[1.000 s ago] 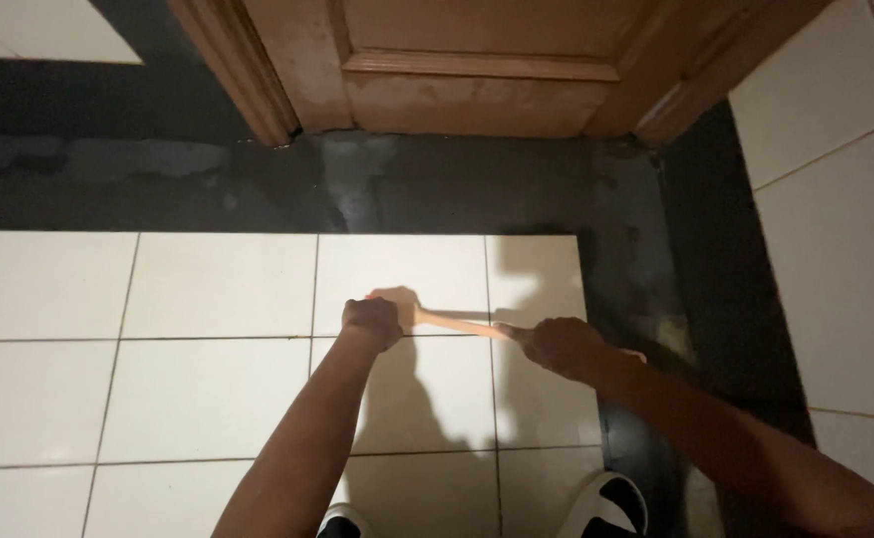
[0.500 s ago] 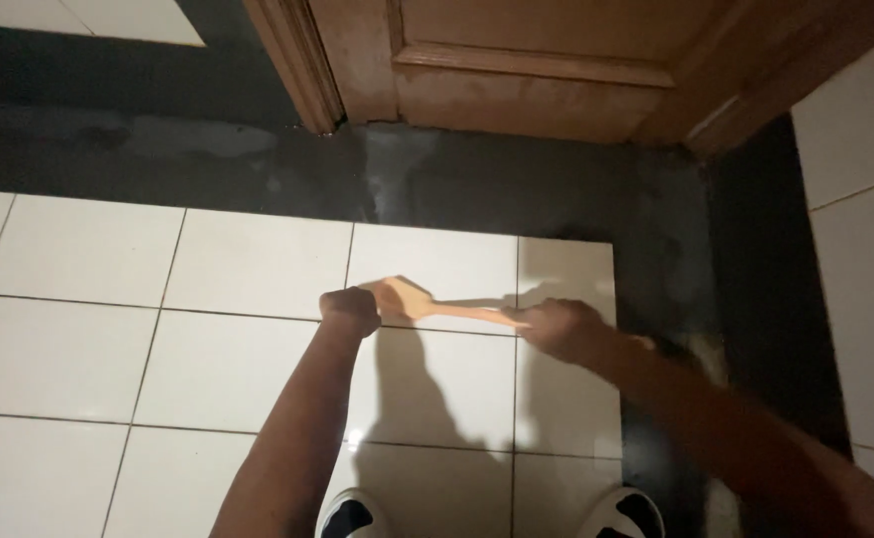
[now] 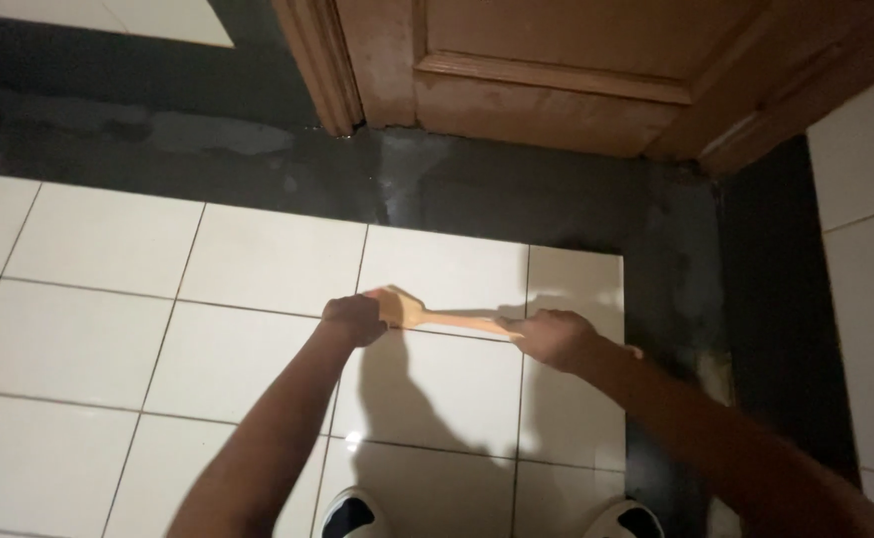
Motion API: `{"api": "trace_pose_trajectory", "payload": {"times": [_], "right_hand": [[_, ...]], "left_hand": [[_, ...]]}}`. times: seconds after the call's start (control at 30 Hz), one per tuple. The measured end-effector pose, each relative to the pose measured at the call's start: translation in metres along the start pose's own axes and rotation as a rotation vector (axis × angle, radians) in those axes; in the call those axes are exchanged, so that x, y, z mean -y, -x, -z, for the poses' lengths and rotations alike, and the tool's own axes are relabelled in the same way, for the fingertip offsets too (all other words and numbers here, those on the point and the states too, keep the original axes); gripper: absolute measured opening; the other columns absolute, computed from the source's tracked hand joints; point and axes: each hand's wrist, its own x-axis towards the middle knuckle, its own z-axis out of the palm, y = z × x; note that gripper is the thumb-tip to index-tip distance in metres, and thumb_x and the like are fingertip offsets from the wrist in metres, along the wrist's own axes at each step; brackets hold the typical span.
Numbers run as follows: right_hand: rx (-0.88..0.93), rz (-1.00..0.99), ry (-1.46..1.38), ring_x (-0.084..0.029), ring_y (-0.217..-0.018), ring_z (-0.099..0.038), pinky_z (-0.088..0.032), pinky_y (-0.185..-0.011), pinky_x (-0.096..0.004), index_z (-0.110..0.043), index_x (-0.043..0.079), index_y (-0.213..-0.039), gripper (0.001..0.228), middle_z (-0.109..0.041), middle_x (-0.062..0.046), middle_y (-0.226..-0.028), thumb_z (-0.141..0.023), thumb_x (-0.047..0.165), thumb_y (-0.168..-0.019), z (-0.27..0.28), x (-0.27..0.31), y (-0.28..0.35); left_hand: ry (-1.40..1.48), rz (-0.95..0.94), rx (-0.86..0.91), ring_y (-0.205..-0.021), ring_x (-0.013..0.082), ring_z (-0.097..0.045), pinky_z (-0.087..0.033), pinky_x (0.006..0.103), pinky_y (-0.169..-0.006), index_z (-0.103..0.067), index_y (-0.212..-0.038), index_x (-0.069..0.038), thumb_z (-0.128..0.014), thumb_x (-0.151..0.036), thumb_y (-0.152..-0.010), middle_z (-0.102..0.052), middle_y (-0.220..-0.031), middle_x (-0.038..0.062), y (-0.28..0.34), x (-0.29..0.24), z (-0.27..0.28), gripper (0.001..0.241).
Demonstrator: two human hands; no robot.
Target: The person scrubs a tiled floor using a long-handled brush. They move the brush back and forth across the white tiles and the dark border area near a wooden door, focusing on cleaning the grout lines and surface.
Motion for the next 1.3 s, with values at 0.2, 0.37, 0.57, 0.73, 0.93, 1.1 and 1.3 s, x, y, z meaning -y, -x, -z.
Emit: {"api": "trace_pose_trajectory", "payload": {"times": [0.2, 0.37, 0.57, 0.73, 0.93, 1.1, 1.3], "right_hand": [[0.420, -0.675, -0.838, -0.007, -0.042, -0.026, -0.029, -0.039, -0.032, -0.046, 0.018, -0.072, 0.039, -0.039, 0.002, -0.056, -0.042, 0.034, -0.107, -0.077, -0.040, 0.058], [-0.106, -0.161, 0.352, -0.005, -0.049, -0.050, -0.047, -0.049, -0.014, -0.065, 0.012, -0.123, 0.033, -0.059, 0.005, -0.073, -0.057, 0.039, -0.105, -0.201, -0.027, 0.126], [0.727, -0.396, 0.061, -0.029, -0.070, -0.078, -0.057, -0.057, -0.047, -0.053, 0.035, -0.141, 0.049, -0.073, -0.022, -0.114, -0.048, 0.011, -0.099, 0.000, 0.043, -0.053], [0.436, -0.850, 0.302, -0.004, -0.033, -0.034, -0.022, -0.036, -0.020, -0.046, 0.024, -0.090, 0.042, -0.054, 0.013, -0.060, -0.038, 0.063, -0.103, -0.090, -0.002, -0.011], [1.061, -0.494, -0.044, -0.024, -0.085, -0.074, -0.057, -0.073, -0.040, -0.034, 0.036, -0.146, 0.053, -0.069, -0.016, -0.116, -0.049, 0.011, -0.101, -0.023, 0.046, -0.041], [1.011, -0.519, -0.194, -0.039, -0.097, -0.075, -0.059, -0.080, -0.054, -0.053, 0.021, -0.143, 0.047, -0.070, -0.023, -0.112, -0.050, 0.004, -0.099, -0.022, 0.021, -0.061], [0.971, -1.227, -0.688, -0.025, -0.055, -0.066, -0.050, -0.082, -0.043, -0.062, 0.011, -0.055, 0.096, -0.061, -0.014, -0.050, -0.011, 0.078, -0.100, 0.029, -0.002, -0.087]], "left_hand": [[0.143, -0.135, 0.055, -0.123, 0.0289, -0.068, -0.054, 0.0473, -0.101, -0.067, -0.134, -0.014, -0.053, -0.038, -0.103, -0.072, -0.130, 0.010, 0.050, -0.006, 0.001, 0.042], [0.303, -0.083, 0.087, -0.107, 0.0294, -0.073, -0.055, 0.0416, -0.094, -0.066, -0.132, -0.005, -0.049, -0.031, -0.106, -0.073, -0.120, 0.017, 0.062, -0.003, 0.018, 0.040], [-0.036, -0.017, 0.075, -0.065, 0.0184, -0.071, -0.056, 0.0366, -0.058, -0.076, -0.092, -0.013, -0.060, -0.043, -0.098, -0.071, -0.075, 0.006, -0.035, 0.050, -0.094, 0.034], [0.028, -0.030, 0.044, -0.068, 0.0208, -0.071, -0.056, 0.0390, -0.063, -0.075, -0.090, -0.013, -0.060, -0.041, -0.099, -0.071, -0.076, 0.008, -0.028, 0.030, -0.070, 0.033], [-0.002, -0.044, 0.045, -0.070, 0.0242, -0.071, -0.058, 0.0423, -0.064, -0.073, -0.102, -0.005, -0.060, -0.041, -0.097, -0.071, -0.084, 0.014, -0.041, 0.032, -0.082, 0.039], [-0.018, -0.046, 0.011, -0.070, 0.0253, -0.072, -0.058, 0.0447, -0.064, -0.072, -0.101, -0.004, -0.057, -0.036, -0.096, -0.071, -0.084, 0.016, -0.037, 0.021, -0.072, 0.036], [0.022, -0.080, 0.040, -0.076, 0.0251, -0.075, -0.057, 0.0383, -0.064, -0.076, -0.101, -0.006, -0.059, -0.035, -0.099, -0.075, -0.087, 0.016, -0.015, 0.012, -0.053, 0.034]]}}
